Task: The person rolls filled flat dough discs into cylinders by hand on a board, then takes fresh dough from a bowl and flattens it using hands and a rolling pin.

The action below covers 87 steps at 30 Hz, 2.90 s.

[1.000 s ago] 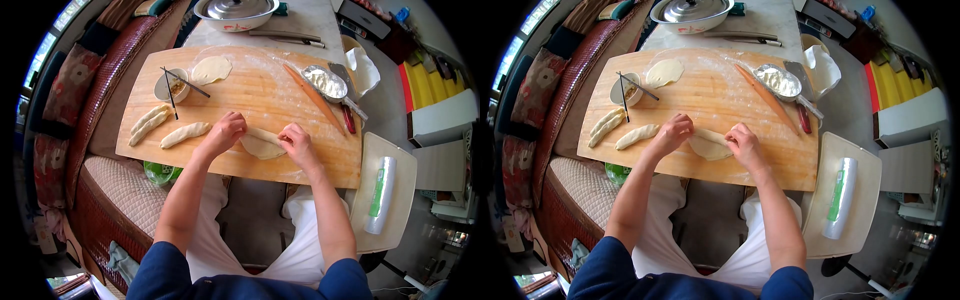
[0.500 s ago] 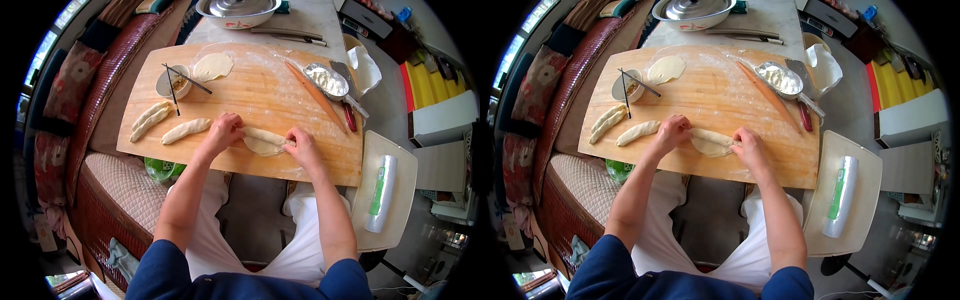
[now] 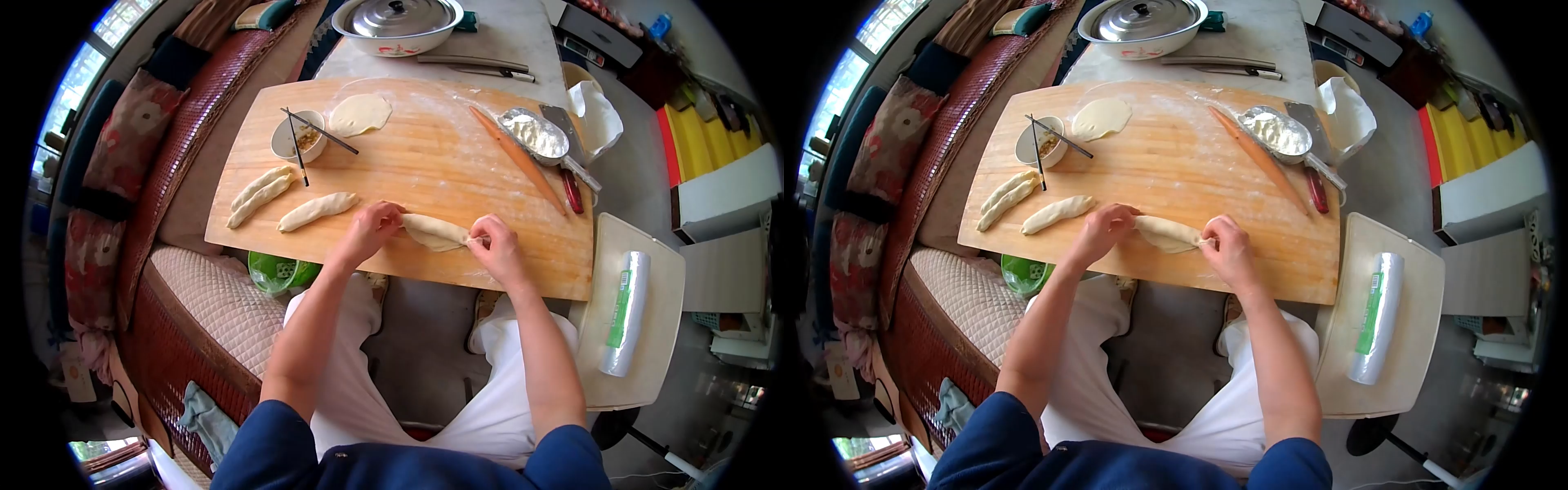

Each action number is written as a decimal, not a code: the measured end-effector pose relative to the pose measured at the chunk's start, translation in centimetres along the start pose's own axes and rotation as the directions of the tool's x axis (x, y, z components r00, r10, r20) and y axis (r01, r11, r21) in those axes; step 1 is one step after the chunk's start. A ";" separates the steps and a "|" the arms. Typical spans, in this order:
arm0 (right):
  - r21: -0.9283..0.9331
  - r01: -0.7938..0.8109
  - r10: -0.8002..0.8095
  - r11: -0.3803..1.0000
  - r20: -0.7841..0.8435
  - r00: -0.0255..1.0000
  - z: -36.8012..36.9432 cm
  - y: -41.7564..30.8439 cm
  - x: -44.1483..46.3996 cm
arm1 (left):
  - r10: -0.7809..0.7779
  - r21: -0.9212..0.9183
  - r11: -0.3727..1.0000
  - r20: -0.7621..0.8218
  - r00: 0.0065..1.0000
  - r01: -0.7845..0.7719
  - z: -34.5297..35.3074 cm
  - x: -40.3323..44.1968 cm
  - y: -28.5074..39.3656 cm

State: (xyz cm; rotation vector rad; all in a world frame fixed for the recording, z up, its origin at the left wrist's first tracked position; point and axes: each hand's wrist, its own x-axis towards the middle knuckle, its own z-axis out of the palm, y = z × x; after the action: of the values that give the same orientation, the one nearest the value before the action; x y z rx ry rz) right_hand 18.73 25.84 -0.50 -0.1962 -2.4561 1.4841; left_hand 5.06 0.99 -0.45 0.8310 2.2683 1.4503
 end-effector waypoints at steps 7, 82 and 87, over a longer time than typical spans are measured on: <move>-0.063 -0.165 0.167 0.984 0.029 0.985 -1.2 0.3 -0.6 | -0.091 0.025 0.995 -0.120 0.989 0.094 0.8 0.3 -0.2; -0.283 0.182 -0.216 0.942 -0.091 0.972 2.5 0.9 0.9 | 0.259 0.275 0.939 -0.163 0.952 -0.208 3.2 1.3 -1.1; -0.128 0.044 -0.045 0.991 -0.004 0.999 2.0 -0.9 -0.5 | 0.144 0.169 0.977 -0.060 0.988 -0.132 2.0 -0.3 0.2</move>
State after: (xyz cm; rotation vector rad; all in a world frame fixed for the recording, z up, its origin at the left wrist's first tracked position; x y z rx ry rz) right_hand 18.64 23.58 -0.72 -0.1694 -2.5346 1.3067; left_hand 6.42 2.32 -1.10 1.0204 2.4547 1.3841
